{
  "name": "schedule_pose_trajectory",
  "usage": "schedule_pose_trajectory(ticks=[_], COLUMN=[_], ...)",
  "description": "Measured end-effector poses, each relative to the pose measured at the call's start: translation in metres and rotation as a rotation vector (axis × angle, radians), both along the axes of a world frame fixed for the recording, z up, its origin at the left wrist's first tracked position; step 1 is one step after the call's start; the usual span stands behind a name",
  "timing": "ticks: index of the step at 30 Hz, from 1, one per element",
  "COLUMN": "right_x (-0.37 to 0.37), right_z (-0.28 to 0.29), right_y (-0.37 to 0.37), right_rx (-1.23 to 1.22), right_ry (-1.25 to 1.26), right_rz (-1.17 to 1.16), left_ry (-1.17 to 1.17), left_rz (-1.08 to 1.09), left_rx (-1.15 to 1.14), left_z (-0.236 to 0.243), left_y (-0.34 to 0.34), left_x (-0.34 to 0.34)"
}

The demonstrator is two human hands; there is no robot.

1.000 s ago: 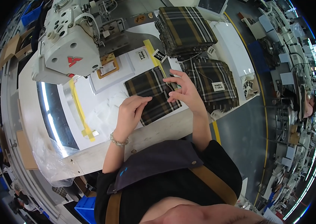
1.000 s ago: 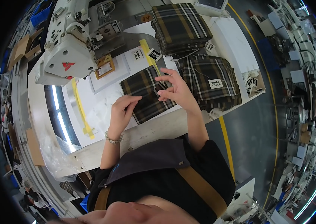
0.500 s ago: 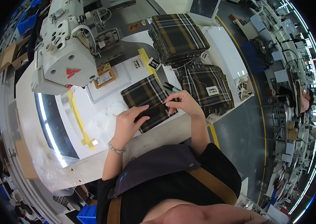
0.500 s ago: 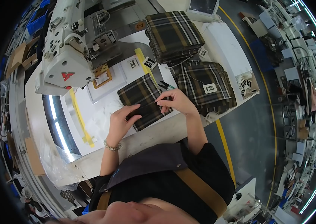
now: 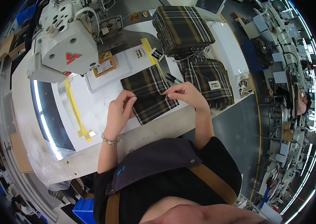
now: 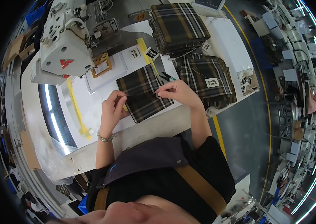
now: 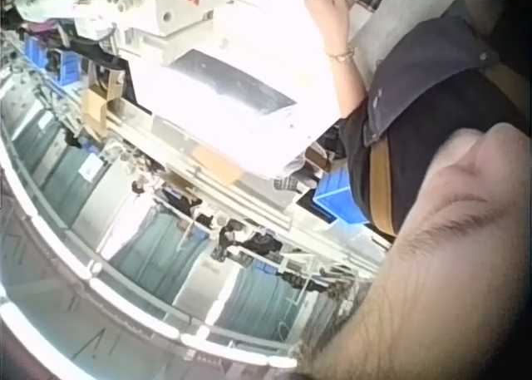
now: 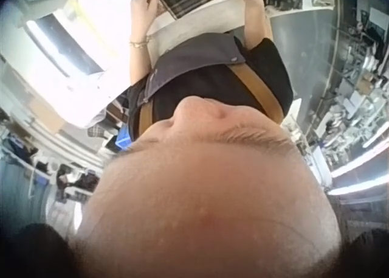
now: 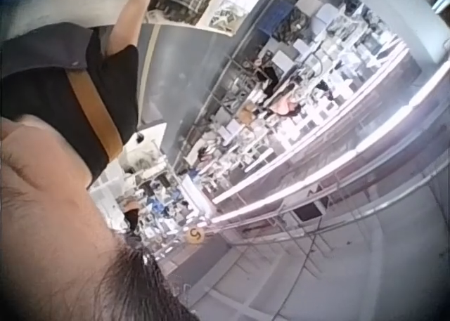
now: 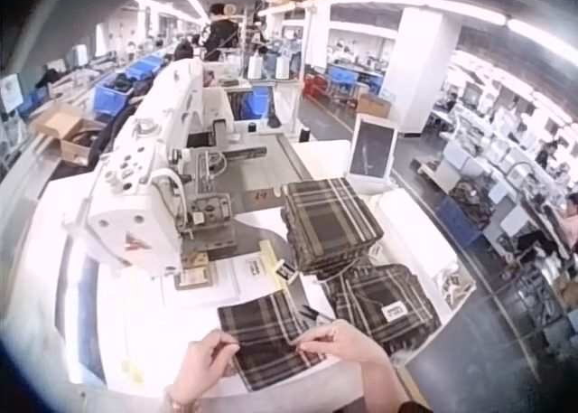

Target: Sewing brand labels onto fabric pouch components using an industrial sewing machine.

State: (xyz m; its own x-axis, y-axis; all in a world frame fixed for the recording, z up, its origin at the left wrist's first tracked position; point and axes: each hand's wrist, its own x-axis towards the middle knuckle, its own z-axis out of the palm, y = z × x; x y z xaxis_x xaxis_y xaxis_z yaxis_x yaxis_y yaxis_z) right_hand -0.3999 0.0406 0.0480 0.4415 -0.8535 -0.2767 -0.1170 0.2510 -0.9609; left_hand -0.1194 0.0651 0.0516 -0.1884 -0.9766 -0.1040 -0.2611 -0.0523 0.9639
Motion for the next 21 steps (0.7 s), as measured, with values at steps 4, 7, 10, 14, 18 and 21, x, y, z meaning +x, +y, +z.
schedule_pose_trajectory(ticks=[4, 7, 10, 14, 18, 21], right_x=[0.008, 0.015, 0.016, 0.016, 0.012, 0.014], right_z=[0.006, 0.013, 0.024, 0.031, 0.028, 0.022], right_y=[-0.007, -0.013, -0.016, -0.011, -0.003, 0.007], right_rx=[-0.010, -0.073, -0.139, -0.234, -0.327, -0.352], right_ry=[0.028, 0.039, 0.020, 0.298, 0.443, 0.391], right_rz=[-0.037, -0.096, -0.070, 0.038, 0.097, 0.062], left_ry=[0.075, 0.115, -0.032, -0.282, -0.414, -0.431], left_rz=[0.016, 0.015, -0.041, -0.197, -0.258, -0.249], left_rx=[-0.024, -0.048, -0.244, -0.444, -0.514, -0.573], left_z=[0.001, 0.005, 0.007, 0.004, -0.004, -0.009], left_y=[-0.013, -0.020, -0.023, -0.021, -0.012, -0.007], left_x=[0.006, 0.012, 0.018, 0.023, 0.026, 0.031])
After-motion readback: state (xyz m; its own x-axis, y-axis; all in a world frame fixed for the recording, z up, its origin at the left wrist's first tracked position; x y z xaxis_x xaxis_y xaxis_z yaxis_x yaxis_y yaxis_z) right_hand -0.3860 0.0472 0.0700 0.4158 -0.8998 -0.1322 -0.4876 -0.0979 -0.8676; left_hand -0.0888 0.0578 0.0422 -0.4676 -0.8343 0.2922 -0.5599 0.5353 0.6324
